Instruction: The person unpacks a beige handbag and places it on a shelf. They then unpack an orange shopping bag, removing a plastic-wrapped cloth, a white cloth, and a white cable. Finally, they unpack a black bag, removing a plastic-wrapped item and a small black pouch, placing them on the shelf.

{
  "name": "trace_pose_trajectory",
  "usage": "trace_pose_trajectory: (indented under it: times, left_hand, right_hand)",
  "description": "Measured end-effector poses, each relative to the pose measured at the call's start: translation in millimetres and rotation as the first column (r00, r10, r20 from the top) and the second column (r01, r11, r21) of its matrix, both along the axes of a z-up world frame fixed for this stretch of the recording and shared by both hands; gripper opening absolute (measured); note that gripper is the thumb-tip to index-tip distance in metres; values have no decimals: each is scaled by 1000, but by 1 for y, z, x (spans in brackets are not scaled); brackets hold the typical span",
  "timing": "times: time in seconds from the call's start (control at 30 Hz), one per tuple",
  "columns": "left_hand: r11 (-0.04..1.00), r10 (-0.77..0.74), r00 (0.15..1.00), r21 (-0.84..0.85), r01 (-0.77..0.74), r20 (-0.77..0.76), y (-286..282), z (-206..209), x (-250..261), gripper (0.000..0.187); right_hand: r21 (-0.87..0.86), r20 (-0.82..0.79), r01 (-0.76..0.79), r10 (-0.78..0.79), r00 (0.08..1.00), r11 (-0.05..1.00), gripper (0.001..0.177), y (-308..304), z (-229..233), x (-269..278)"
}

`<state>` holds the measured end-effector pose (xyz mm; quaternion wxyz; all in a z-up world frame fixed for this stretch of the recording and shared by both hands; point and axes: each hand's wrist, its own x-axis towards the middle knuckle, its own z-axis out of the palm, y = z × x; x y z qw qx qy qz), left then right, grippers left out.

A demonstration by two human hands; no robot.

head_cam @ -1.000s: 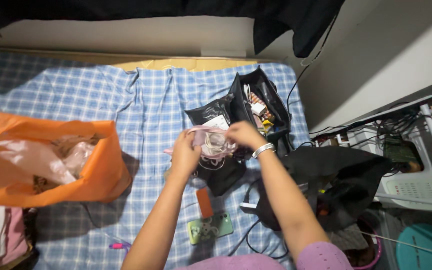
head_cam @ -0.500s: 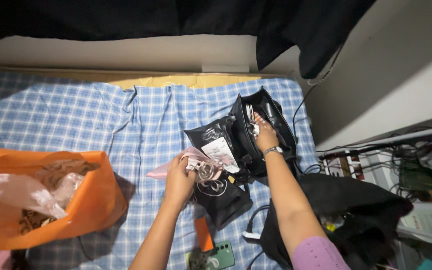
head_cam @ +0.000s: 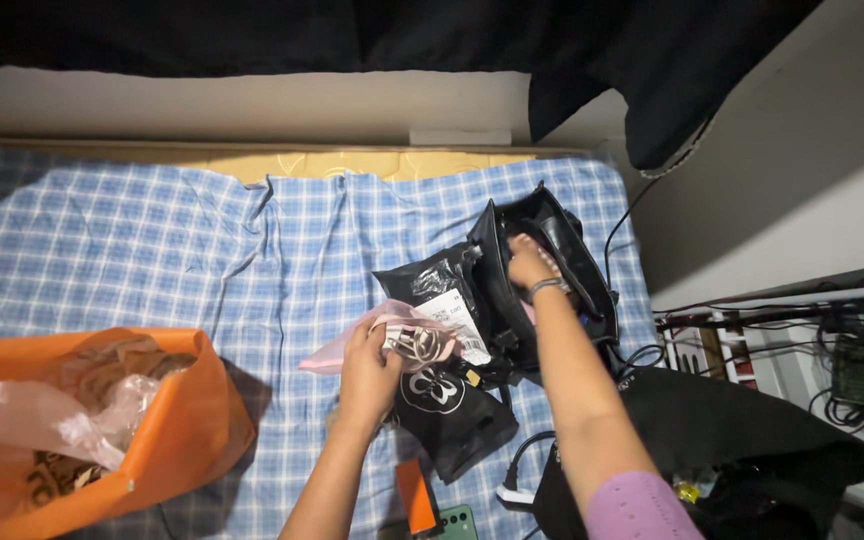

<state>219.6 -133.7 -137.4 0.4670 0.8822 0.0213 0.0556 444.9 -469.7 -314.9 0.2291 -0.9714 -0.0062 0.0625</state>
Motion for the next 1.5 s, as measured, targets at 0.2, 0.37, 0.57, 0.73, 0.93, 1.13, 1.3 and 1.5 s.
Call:
trace_pose_trajectory:
  times: [0.2,0.37,0.57,0.73,0.93,1.13,1.3,1.5]
  left_hand:
    - [1000,-4,1000,21,4,-2,-2,-2,1,44]
    - [998,6,1000,58,-5,-14,-3,-4,-3,43]
    - [999,9,996,52,-4,-92,8,3,-14,45]
    - [999,16,998,30,-14,-57,14,8,-12,45]
    - [999,-17,999,28,18,-42,7,13,-10,44]
    - [995,-10,1000,97,8,17,12,8,-19,47]
    - [993,2,998,119,-10,70,12,5,-26,49]
    - [997,-27,995,77,20,93,4,30,-40,49]
  right_hand:
    - [-224,-110,112,-139,984,968,35,9,-15,-19]
    - [-270,-187,158,-213,959,950,42,24,9,-27]
    - [54,74,66,-70,995,996,42,32,-21,-19]
    - [135,-78,-102,113,991,986,40,31,-23,-15]
    - [199,31,184,-194,981,963,35,23,-19,-35]
    - [571,16,399,-495,869,717,31,7,19,-66]
    - [847,-143,400,-574,806,351,26,-13,57,-94]
    - [766,-73,190,-211,975,614,27,14,148,-160]
